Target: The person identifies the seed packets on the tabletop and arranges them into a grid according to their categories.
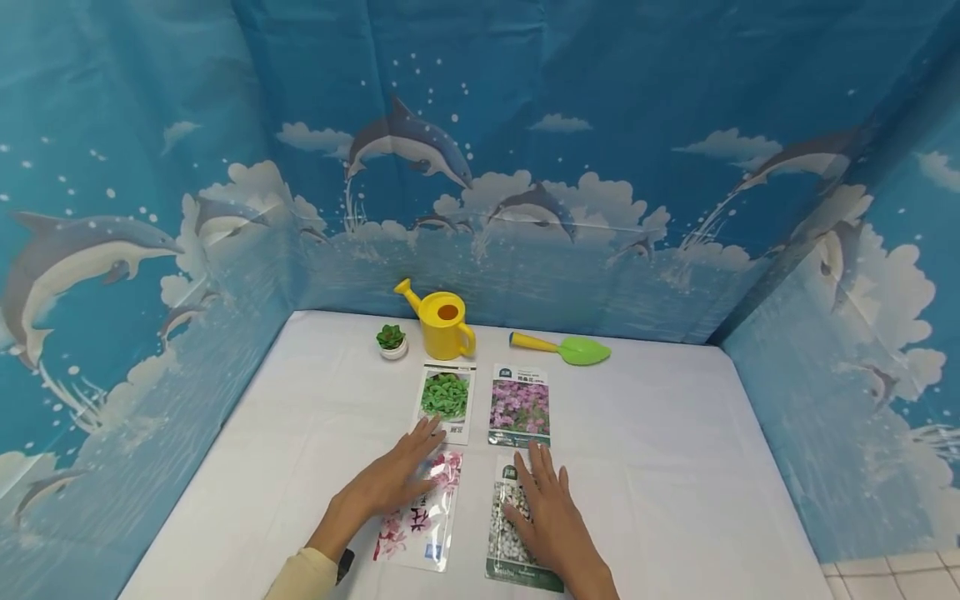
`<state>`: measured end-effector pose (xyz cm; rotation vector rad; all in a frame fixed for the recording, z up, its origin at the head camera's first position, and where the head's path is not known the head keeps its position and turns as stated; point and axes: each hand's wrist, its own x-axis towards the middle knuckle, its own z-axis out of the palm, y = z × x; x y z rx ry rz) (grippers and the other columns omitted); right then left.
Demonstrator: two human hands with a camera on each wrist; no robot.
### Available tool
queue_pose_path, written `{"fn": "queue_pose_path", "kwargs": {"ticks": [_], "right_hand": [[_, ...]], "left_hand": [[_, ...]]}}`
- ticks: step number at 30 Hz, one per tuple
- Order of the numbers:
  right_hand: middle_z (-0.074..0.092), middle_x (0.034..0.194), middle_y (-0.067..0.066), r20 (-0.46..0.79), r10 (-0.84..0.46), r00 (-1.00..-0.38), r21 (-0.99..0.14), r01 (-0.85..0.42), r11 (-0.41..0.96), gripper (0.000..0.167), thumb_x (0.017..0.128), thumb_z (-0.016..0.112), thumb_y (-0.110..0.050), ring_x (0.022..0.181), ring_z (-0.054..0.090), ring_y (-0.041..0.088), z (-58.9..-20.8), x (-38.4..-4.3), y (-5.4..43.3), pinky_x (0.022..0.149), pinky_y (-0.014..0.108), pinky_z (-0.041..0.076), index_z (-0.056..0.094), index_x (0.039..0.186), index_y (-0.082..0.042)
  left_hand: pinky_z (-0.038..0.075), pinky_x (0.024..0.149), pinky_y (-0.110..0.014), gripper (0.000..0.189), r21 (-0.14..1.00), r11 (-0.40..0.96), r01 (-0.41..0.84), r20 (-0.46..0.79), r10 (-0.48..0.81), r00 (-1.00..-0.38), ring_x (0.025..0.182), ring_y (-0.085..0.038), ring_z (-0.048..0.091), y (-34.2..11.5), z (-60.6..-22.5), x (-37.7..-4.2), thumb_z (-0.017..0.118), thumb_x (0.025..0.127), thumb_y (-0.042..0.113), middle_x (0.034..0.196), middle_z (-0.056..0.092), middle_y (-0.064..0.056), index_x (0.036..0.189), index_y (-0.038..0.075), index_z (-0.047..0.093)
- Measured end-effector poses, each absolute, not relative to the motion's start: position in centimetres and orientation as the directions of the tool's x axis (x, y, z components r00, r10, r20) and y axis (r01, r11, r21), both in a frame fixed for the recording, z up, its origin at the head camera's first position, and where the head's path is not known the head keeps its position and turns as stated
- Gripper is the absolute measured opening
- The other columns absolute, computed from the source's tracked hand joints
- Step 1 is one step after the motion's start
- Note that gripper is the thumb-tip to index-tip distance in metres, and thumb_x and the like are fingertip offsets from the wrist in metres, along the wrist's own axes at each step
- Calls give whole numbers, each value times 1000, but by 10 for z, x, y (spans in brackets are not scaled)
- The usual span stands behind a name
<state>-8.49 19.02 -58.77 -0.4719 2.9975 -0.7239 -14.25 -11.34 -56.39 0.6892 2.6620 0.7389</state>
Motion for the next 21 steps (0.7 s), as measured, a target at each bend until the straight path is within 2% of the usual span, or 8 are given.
{"fn": "queue_pose_path", "kwargs": {"ticks": [11, 21], "right_hand": [[23, 178, 17, -8, -311, -950, -475, -270, 838, 83, 100, 76, -44, 164, 20, 43, -600, -69, 183, 124, 75, 24, 42, 166, -8], [25, 177, 17, -13, -334, -942, -450, -293, 844, 85, 101, 74, -44, 164, 20, 43, -605, -67, 182, 125, 74, 21, 38, 167, -5]], "left_hand": [[22, 131, -58, 84, 552, 724, 414, -155, 576, -802, 167, -36, 11, -110, -574, -116, 79, 100, 31, 181, 15, -14, 169, 9, 36], [20, 133, -57, 85, 526, 750, 400, -170, 554, -815, 166, -39, 13, -111, -576, -109, 82, 97, 31, 180, 17, -16, 167, 7, 40]]}}
